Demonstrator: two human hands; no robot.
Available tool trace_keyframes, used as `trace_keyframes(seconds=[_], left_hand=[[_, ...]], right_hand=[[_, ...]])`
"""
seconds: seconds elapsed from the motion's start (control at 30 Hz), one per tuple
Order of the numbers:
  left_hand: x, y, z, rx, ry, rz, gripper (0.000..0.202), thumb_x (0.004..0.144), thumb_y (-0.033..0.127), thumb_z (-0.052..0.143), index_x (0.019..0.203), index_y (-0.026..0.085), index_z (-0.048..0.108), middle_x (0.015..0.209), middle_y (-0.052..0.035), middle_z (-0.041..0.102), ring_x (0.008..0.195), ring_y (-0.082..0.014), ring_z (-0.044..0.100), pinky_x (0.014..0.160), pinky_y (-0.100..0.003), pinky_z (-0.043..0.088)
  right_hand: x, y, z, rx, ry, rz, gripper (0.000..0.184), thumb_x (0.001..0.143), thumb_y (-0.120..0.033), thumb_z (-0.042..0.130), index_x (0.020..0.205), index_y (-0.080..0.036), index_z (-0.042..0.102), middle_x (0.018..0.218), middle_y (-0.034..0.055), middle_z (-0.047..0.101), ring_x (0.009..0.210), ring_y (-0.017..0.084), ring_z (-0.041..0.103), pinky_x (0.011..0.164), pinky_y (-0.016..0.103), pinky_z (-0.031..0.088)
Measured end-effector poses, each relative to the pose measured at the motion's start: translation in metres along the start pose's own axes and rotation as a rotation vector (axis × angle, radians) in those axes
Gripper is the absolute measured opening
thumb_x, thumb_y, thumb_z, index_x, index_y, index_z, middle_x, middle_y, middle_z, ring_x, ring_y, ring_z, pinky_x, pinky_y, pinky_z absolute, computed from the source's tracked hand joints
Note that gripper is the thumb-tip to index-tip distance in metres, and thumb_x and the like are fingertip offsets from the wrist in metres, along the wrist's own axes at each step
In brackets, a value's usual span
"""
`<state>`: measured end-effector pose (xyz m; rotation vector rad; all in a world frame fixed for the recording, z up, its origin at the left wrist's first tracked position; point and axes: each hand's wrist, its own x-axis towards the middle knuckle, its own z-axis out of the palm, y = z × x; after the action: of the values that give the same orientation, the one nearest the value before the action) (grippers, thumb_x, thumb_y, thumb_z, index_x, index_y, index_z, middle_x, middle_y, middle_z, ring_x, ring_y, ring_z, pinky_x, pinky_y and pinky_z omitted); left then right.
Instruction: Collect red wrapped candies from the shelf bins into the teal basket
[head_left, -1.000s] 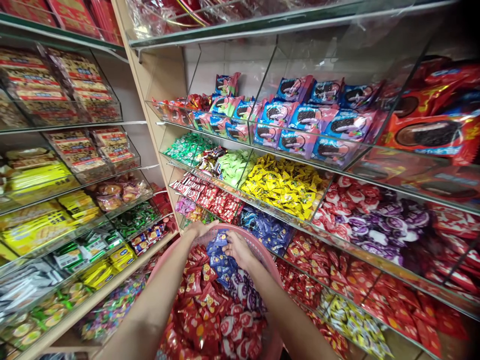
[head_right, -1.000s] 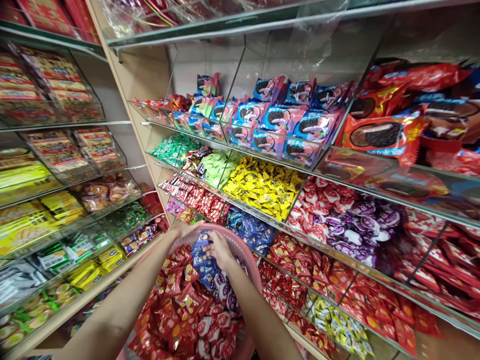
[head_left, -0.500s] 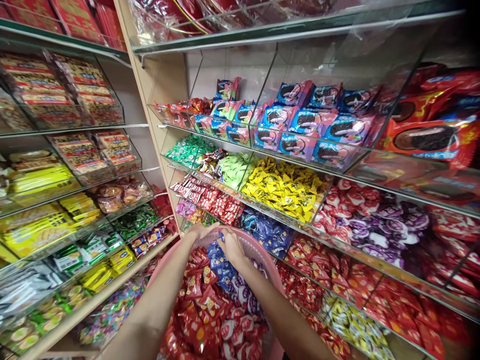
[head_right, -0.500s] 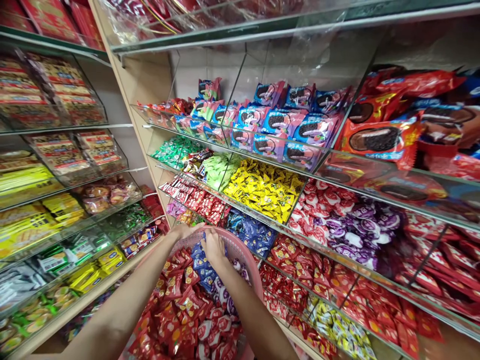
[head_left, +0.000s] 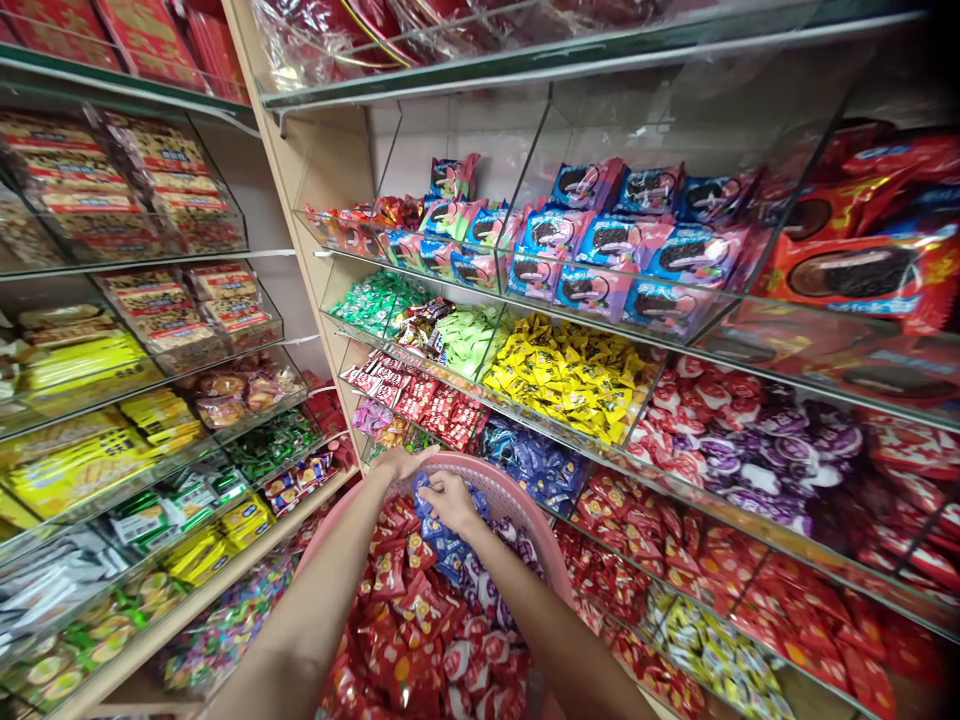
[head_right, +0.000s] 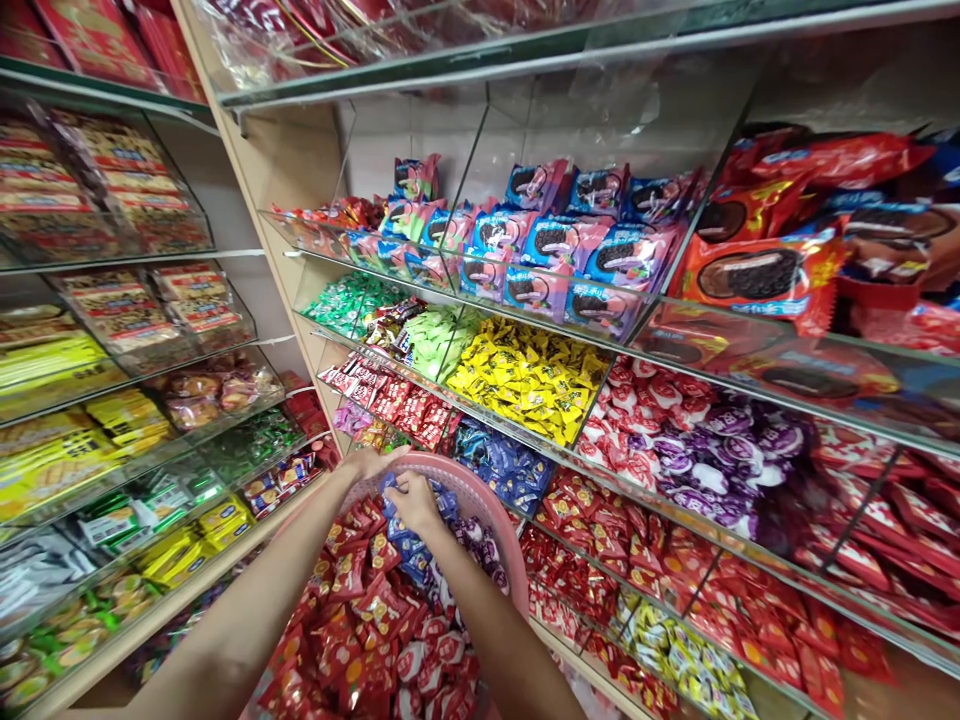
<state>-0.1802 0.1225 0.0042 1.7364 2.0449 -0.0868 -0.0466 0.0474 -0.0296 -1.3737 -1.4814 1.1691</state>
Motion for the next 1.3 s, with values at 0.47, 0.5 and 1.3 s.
trace_keyframes(seconds=[0.47,0.5,1.3], left_hand=[[0.0,0.001,0.0,-0.012,0.007,-0.015,0.107,0.054,0.093,0.024,0.099,0.007,0.068,0.114,-0.0252,0.061,0.103,-0.0398,0.058,0.082,-0.043,0.046],[0.0,0.001,0.0,-0.011,0.005,-0.016,0.108,0.054,0.092,0.024,0.101,0.005,0.067,0.115,-0.0256,0.06,0.104,-0.0403,0.058,0.082,-0.044,0.046],[0.01,-0.005,0.005,0.007,-0.013,0.017,0.102,0.058,0.088,0.028,0.109,0.007,0.065,0.119,-0.0232,0.058,0.109,-0.0384,0.055,0.089,-0.044,0.044]], right_hand=[[-0.004,0.005,-0.017,0.095,0.04,-0.011,0.019,0.077,-0.037,0.053,0.081,-0.02,0.048,0.061,-0.0046,0.056,0.039,0.011,0.055,0.033,0.019,0.034],[-0.004,0.004,-0.014,0.079,0.031,-0.037,0.018,0.078,-0.037,0.052,0.082,-0.02,0.047,0.064,-0.0039,0.058,0.041,0.011,0.056,0.034,0.019,0.035],[-0.016,0.014,0.0,-0.084,-0.164,-0.321,0.015,0.086,-0.036,0.046,0.092,-0.022,0.048,0.079,-0.0025,0.058,0.067,0.012,0.058,0.06,0.023,0.046]])
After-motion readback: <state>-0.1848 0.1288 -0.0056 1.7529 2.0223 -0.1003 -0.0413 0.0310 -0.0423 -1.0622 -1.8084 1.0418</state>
